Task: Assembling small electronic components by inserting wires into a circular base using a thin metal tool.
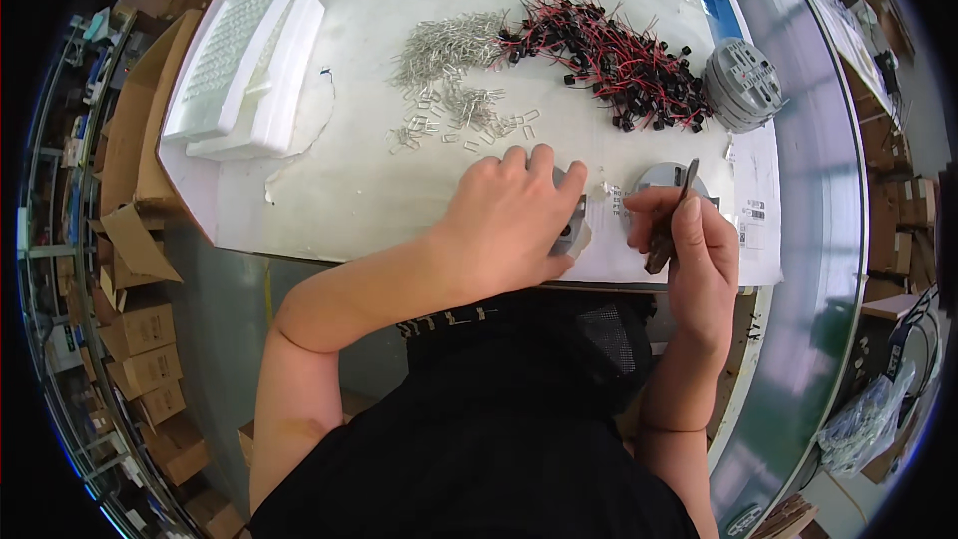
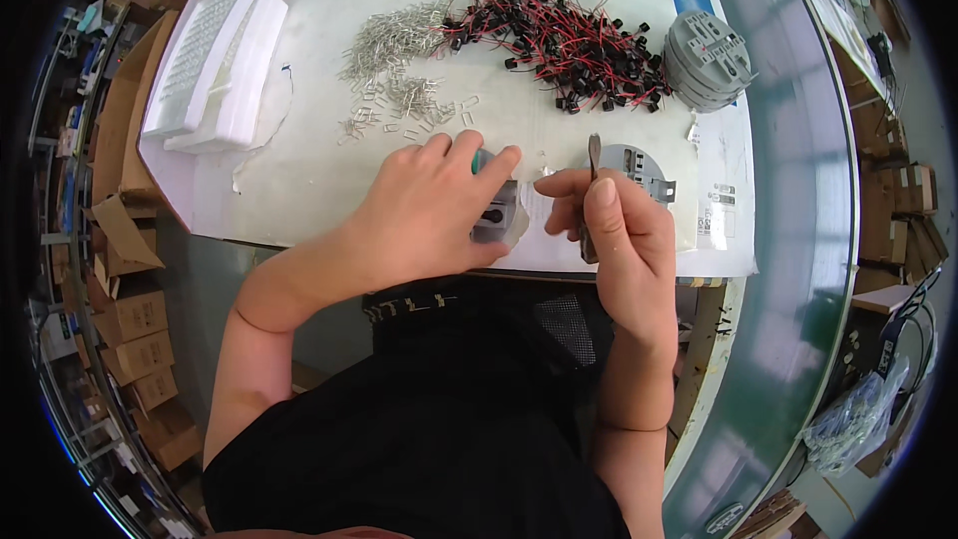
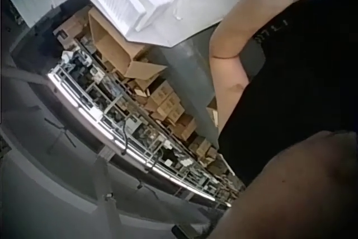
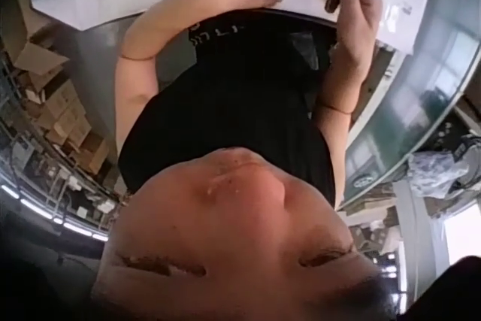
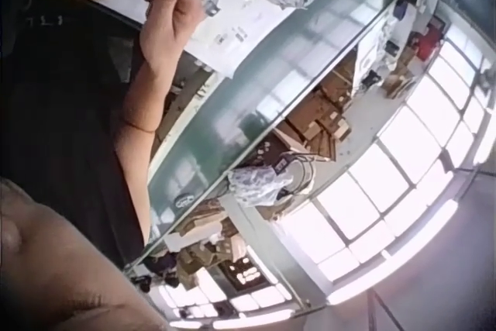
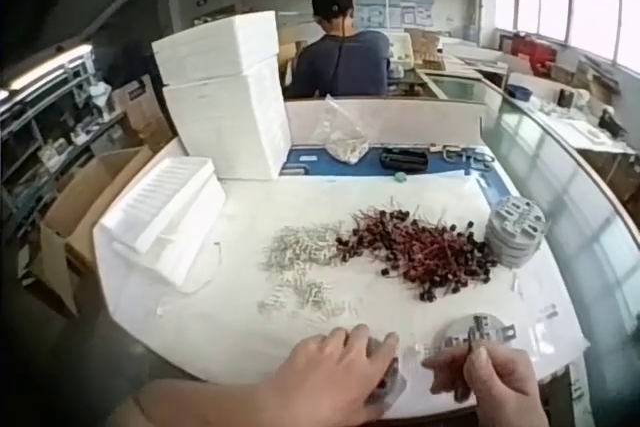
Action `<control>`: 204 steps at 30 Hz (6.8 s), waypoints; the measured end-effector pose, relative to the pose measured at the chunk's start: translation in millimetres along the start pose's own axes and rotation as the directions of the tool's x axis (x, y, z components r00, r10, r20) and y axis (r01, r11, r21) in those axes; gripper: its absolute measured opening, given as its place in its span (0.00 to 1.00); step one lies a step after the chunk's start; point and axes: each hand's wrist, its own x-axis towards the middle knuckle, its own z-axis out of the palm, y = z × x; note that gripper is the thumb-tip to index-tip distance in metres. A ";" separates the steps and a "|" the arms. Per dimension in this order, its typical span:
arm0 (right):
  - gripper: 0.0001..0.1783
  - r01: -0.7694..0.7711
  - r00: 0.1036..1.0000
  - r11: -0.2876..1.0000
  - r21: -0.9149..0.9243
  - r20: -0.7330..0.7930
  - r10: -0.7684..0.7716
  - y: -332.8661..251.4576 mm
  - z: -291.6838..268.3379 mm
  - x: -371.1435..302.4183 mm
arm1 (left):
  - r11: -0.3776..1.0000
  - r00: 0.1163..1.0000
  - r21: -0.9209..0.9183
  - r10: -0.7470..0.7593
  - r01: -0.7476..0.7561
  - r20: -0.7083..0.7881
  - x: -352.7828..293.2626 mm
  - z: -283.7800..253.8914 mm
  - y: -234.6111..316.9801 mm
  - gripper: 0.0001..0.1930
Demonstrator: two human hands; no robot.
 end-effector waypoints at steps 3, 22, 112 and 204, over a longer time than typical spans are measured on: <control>0.28 0.038 0.999 0.997 -0.073 0.020 -0.036 -2.1 -3.3 -2.4 | 0.922 0.917 -0.289 0.140 -0.259 -0.373 -18.2 -5.5 -15.7 0.46; 0.18 0.334 0.918 0.406 -0.851 0.391 0.064 -24.9 40.6 37.3 | 0.701 0.861 -0.694 -0.243 -0.162 -0.447 -45.1 70.2 -36.2 0.55; 0.12 0.557 0.787 0.205 -0.805 0.590 0.179 -40.0 63.5 46.5 | 0.536 0.903 -0.825 -0.244 -0.178 -0.354 -35.9 83.7 -42.3 0.58; 0.18 0.116 0.979 0.542 -0.832 0.187 0.076 5.7 29.8 42.4 | 0.771 0.800 -0.586 -0.176 -0.250 -0.573 -51.0 69.6 -42.2 0.40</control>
